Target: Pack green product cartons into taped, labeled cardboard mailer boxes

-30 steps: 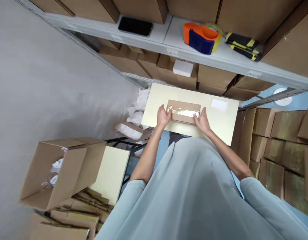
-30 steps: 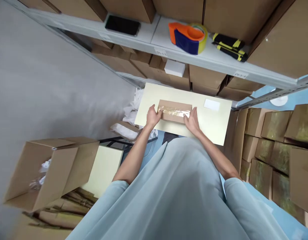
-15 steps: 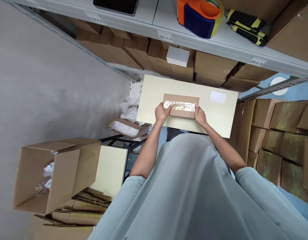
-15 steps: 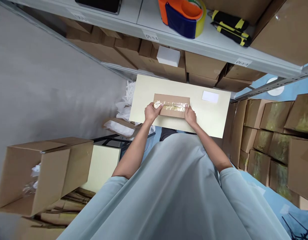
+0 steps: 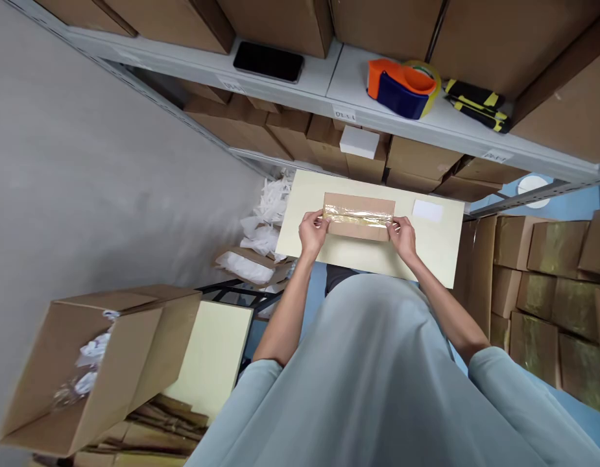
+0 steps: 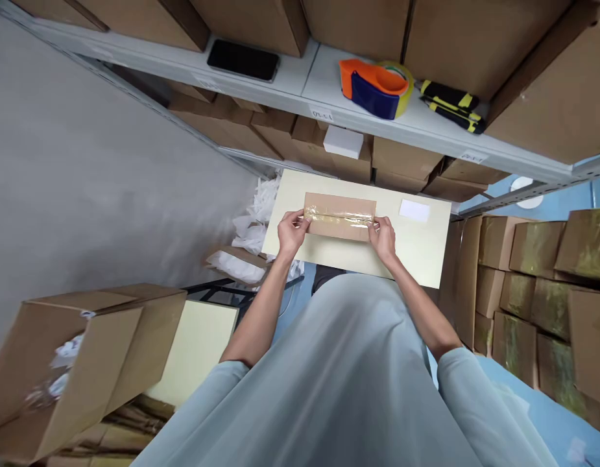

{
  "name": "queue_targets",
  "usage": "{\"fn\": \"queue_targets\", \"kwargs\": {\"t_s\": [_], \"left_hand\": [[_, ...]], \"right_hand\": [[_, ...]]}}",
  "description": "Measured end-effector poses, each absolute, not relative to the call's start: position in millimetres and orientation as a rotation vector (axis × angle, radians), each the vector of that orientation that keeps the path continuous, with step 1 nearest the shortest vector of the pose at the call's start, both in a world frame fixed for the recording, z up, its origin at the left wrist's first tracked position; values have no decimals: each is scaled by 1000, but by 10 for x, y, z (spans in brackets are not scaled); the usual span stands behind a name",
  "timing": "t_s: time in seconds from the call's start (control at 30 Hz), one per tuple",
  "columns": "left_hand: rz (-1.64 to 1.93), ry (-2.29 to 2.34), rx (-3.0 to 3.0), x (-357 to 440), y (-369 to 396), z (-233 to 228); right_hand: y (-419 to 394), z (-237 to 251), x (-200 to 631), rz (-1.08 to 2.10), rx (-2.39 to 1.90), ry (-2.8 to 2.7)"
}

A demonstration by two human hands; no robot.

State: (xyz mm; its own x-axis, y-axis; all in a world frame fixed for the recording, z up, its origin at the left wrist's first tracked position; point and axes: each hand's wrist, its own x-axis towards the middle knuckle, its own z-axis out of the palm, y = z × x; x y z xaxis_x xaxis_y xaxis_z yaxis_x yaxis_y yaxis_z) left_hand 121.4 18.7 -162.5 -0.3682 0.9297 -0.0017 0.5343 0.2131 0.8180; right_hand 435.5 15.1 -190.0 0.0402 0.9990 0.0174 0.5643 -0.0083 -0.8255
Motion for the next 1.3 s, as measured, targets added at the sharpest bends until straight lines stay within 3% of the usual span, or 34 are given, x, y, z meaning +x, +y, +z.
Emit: {"fn": "queue_targets", "kwargs": {"t_s": [0.17,0.43,0.6,0.73,0.87,1.0,1.13,1.3], "left_hand": [[1123,2009,1215,989,272,-1568],[822,2245,951,745,-33,-1920],[840,2214,971,554,8,-1805],[1134,2183,1090,681,395,-1350],[1517,1831,1533,1280,918,-480],[1637,1567,1797,2053,1267,445],[1683,1443,1877,2597,1340,934],[1634,1474,1800,2756,1164,834]], "right_hand": [[344,-1887,4158,759,-1635,-1705],[-51,-2143,3640,975,-1746,-1773],[-35,-1944,3665,938,-1654,-1868],[613,-1244,4007,566,-1397,-1829],[1556,-173,4251,147,-1174,-1768],[2243,601,4150,60,-1528,-1930],[2495,872,4023,277,-1882,-2063],[2461,879,4134,327,-1819,-2113]]}}
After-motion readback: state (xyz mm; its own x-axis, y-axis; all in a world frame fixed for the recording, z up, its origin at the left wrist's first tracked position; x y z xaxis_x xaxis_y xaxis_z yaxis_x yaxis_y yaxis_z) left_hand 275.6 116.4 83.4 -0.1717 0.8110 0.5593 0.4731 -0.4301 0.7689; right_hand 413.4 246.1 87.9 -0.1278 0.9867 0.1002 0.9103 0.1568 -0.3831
